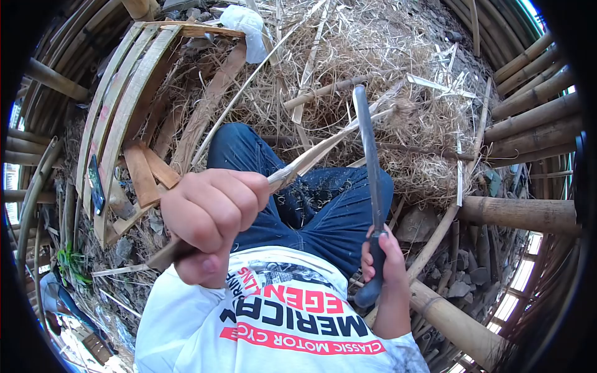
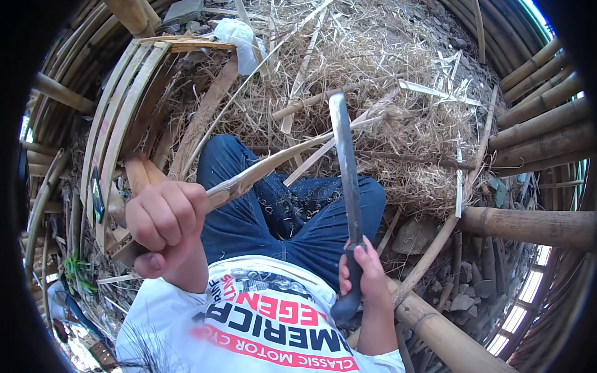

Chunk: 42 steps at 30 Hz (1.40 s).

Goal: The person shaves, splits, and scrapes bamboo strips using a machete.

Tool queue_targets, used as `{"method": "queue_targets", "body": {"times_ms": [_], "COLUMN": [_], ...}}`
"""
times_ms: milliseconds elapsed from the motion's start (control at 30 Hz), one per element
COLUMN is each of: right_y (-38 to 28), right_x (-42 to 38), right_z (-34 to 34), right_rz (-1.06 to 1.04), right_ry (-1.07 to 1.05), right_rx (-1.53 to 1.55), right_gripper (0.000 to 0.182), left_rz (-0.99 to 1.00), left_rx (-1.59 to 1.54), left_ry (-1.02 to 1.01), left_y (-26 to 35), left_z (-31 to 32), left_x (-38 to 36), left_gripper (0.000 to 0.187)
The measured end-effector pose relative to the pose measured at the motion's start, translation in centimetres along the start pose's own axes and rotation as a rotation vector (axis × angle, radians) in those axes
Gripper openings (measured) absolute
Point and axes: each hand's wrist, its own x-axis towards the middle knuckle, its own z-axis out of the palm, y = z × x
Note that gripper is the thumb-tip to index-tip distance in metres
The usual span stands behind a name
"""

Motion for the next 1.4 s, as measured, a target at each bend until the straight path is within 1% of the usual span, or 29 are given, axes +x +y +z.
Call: {"method": "queue_targets", "body": {"times_ms": [33, 67, 100, 167, 200, 233, 300, 333, 367, 433, 500, 533, 567, 633, 667, 700, 767, 800, 833, 967, 1033, 1100, 1133, 1167, 1233, 1267, 1300, 1367, 1400], "right_y": [0.1, 0.5, 0.0, -0.7, -0.4, 0.1, 0.4, 0.3, 0.0, -0.1, 0.2, 0.8, 0.6, 0.4, 0.7, 0.6, 0.8, 0.4, 0.1, 0.1, -0.1, -0.3, -0.5, -0.5, -0.6, -0.6, -0.8, -1.1, -1.7], "right_x": [-0.1, -0.6, -2.1, -1.3, -0.5, -0.4, -0.8, -1.1, -1.1, 0.0, -0.3, -1.0, -0.5, -0.2, 0.4, 0.4, -0.7, -1.1, -0.8, 1.0, 1.0, -0.1, -0.2, 0.1, 0.6, 0.8, 0.9, 0.9, 0.0], "right_z": [0.4, 0.3, 1.1, 0.8, 0.6, 1.5, 2.1, 2.2, 1.5, 1.2, 1.6, 1.8, 1.6, 0.8, 1.3, 1.5, 1.8, 1.7, 1.5, 1.1, 1.1, 1.6, 2.0, 2.3, 2.8, 2.9, 2.8, 2.6, 3.4], "right_rz": [0.011, -0.003, 0.016, -0.022, -0.013, 0.011, 0.053, 0.026, -0.024, 0.000, -0.001, 0.019, 0.024, -0.016, -0.017, -0.003, 0.051, 0.025, -0.012, -0.003, 0.008, 0.039, 0.014, 0.009, -0.274, -0.365, -0.379, -0.794, -0.738], "right_ry": [0.018, -0.115, -0.111, -0.030, -0.009, 0.068, -0.069, -0.086, -0.026, 0.063, -0.020, -0.128, -0.131, -0.033, 0.049, 0.033, -0.169, -0.159, -0.139, -0.087, -0.092, -0.175, -0.132, -0.123, 0.159, 0.300, 0.301, 0.395, 0.450], "right_rx": [-0.004, 0.001, 0.028, -0.028, -0.042, -0.032, -0.027, -0.011, -0.061, 0.034, -0.018, 0.001, 0.007, 0.136, 0.119, 0.099, 0.091, 0.002, 0.040, 0.114, 0.130, -0.038, -0.014, -0.012, -0.392, -0.547, -0.543, -0.923, -0.903], "right_gripper": [0.044, 0.042, 0.042, 0.053, 0.052, 0.051, 0.050, 0.048, 0.049, 0.049, 0.046, 0.042, 0.042, 0.037, 0.038, 0.041, 0.045, 0.048, 0.046, 0.043, 0.041, 0.040, 0.033, 0.033, 0.034, 0.038, 0.038, 0.038, 0.039], "left_rz": [0.001, 0.003, 0.012, 0.065, -0.018, -0.012, -0.036, -0.037, -0.013, 0.013, -0.064, -0.010, -0.017, -0.008, -0.020, -0.013, -0.028, -0.010, -0.030, -0.016, -0.026, -0.031, -0.027, -0.028, -0.010, 0.033, 0.076, 0.054, 0.057], "left_rx": [0.014, 0.035, 0.023, -0.013, 0.029, 0.032, 0.090, 0.095, 0.055, 0.014, 0.089, 0.100, 0.104, 0.023, 0.035, 0.035, 0.062, 0.039, 0.034, 0.065, 0.054, 0.077, 0.099, 0.089, 0.081, 0.049, 0.019, -0.019, -0.029], "left_ry": [0.009, 0.017, 0.044, 0.125, 0.147, 0.146, 0.166, 0.161, 0.185, 0.218, 0.160, 0.190, 0.191, 0.238, 0.196, 0.193, 0.243, 0.251, 0.255, 0.230, 0.317, 0.317, 0.314, 0.310, 0.085, -0.042, -0.170, -0.264, -0.302], "left_y": [-0.2, -0.2, -0.2, 0.2, 0.1, 0.0, 0.1, 0.2, 0.3, 0.3, 0.0, 0.0, 0.1, 0.1, -0.4, -0.6, -0.7, -0.8, -0.6, -1.1, -0.9, -0.6, -0.7, -0.6, -0.1, -0.4, -0.7, -0.7, -0.8], "left_z": [0.3, 0.3, 0.4, -0.1, 0.1, 0.2, 0.3, -0.1, -0.5, -0.3, 0.1, -0.1, -0.5, -0.9, -0.9, -0.8, -0.9, -1.4, -1.3, -1.5, -2.0, -2.2, -2.1, -1.6, -0.1, 0.4, 1.1, 3.2, 3.8], "left_x": [0.0, 0.1, -0.1, -0.1, -0.2, -0.2, -0.3, -0.2, -0.2, -0.4, 0.0, -0.3, -0.3, -0.4, -0.2, -0.2, -0.4, -0.6, -0.8, -0.6, -1.3, -1.6, -1.7, -1.5, -0.5, -0.1, 0.3, 0.9, 1.0], "left_gripper": [0.035, 0.035, 0.035, 0.036, 0.037, 0.037, 0.036, 0.036, 0.037, 0.038, 0.039, 0.040, 0.040, 0.040, 0.039, 0.039, 0.038, 0.037, 0.037, 0.036, 0.037, 0.036, 0.036, 0.036, 0.038, 0.042, 0.047, 0.054, 0.054]}}
